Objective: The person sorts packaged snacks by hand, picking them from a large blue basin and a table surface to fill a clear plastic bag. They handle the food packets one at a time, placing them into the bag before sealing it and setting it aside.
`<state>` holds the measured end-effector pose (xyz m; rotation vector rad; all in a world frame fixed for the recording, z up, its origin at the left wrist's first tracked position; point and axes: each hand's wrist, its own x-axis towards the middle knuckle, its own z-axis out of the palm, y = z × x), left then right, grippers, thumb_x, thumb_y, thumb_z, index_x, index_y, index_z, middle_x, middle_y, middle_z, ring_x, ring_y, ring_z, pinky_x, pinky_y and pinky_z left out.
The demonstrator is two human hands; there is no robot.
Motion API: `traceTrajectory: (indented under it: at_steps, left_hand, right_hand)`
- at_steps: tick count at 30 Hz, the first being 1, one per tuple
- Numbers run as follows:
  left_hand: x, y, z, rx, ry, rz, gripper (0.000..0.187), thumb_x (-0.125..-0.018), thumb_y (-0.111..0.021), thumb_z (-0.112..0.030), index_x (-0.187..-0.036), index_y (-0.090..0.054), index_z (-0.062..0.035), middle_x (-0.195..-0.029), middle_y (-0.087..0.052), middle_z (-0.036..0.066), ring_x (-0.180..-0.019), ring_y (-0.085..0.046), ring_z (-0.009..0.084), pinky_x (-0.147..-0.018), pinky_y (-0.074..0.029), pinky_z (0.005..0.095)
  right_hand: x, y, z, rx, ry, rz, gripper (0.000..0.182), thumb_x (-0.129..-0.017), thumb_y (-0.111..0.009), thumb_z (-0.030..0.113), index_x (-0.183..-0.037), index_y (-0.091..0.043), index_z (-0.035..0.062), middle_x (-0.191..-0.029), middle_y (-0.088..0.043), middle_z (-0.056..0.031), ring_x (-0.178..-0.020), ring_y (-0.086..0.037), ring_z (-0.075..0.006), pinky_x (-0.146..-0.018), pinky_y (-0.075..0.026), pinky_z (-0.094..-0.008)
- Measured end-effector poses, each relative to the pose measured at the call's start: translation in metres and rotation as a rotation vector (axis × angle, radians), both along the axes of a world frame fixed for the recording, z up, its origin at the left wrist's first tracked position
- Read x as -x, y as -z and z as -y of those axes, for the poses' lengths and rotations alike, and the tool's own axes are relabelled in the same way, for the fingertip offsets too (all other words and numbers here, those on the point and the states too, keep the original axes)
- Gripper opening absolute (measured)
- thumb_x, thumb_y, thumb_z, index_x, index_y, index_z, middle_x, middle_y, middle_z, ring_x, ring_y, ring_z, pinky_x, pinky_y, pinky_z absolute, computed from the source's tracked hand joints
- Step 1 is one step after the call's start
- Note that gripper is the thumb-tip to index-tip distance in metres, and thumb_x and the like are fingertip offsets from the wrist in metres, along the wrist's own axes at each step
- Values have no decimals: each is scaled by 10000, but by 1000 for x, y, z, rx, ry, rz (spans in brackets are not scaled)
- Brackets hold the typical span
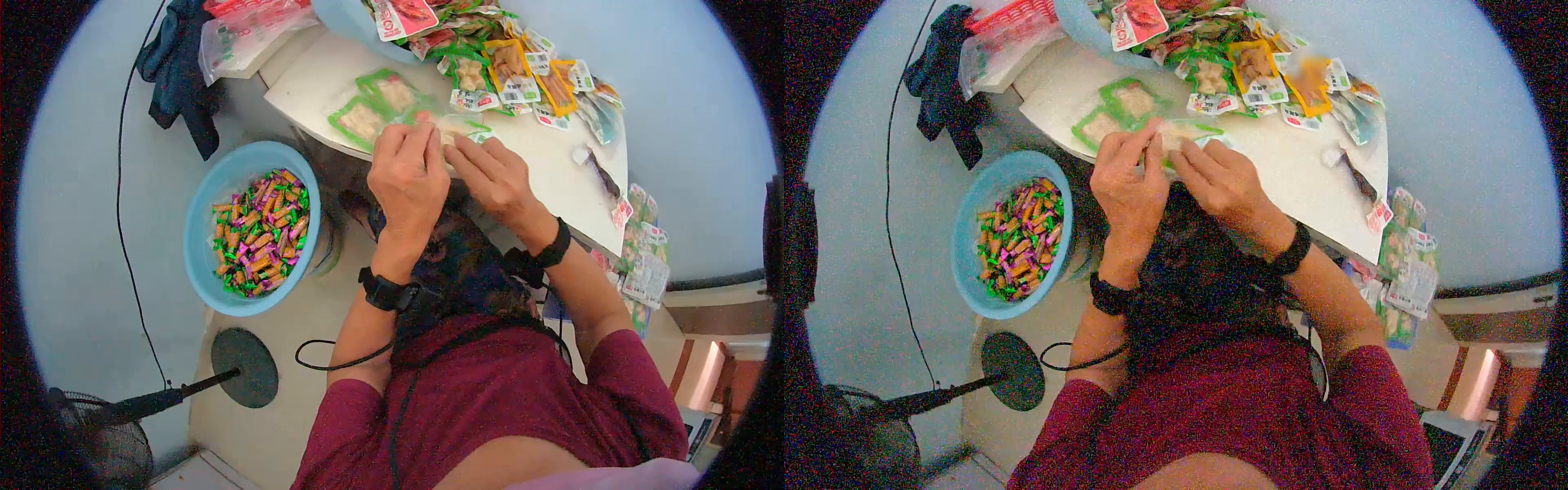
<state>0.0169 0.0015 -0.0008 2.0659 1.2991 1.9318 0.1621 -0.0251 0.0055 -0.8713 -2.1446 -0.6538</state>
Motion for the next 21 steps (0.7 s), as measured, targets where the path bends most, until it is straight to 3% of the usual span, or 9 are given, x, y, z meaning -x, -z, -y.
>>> traceTrajectory:
  at_steps: [3, 9, 12, 15, 21]
  left_hand:
    - [-2, 3, 0, 10, 40, 34, 115, -775, -687, -21, -889, -686, -17, -779, -611, 104, -649, -608, 235, -587, -492, 321]
    - [4, -4, 3, 125, 59, 122, 99, -784, -678, -27, -881, -686, -12, -773, -615, 107, -671, -625, 230, -596, -497, 311]
    - [10, -1, 1, 109, 55, 108, 100, -784, -675, -25, -882, -686, -12, -771, -618, 106, -674, -629, 225, -600, -500, 304]
    - [11, 6, 0, 83, 43, 95, 108, -780, -674, -20, -887, -687, -13, -796, -629, 109, -684, -632, 226, -611, -505, 300]
    - [7, 6, 5, 168, 87, 153, 131, -768, -667, -27, -897, -681, -16, -844, -618, 118, -785, -608, 298, -686, -495, 368]
  right_hand:
    - [12, 16, -21, -23, -39, -18, 304, -633, -611, 69, -920, -629, -29, -966, -636, -144, -753, -583, -230, -582, -496, -305]
    - [39, 43, -53, 218, -217, -169, 275, -712, -636, 65, -970, -611, -28, -1017, -617, -200, -836, -594, -332, -730, -499, -409]
    - [46, 40, -49, 590, -327, -348, 269, -742, -630, 59, -1002, -611, -10, -1037, -603, -225, -918, -583, -365, -800, -480, -449]
    - [43, 25, -38, 656, -322, -392, 293, -732, -616, 52, -1023, -620, 14, -1053, -603, -213, -1006, -562, -358, -866, -464, -433]
    - [17, 25, -36, 555, -104, 100, 287, -730, -602, 97, -1007, -628, 28, -1121, -604, -157, -1077, -543, -324, -940, -401, -449]
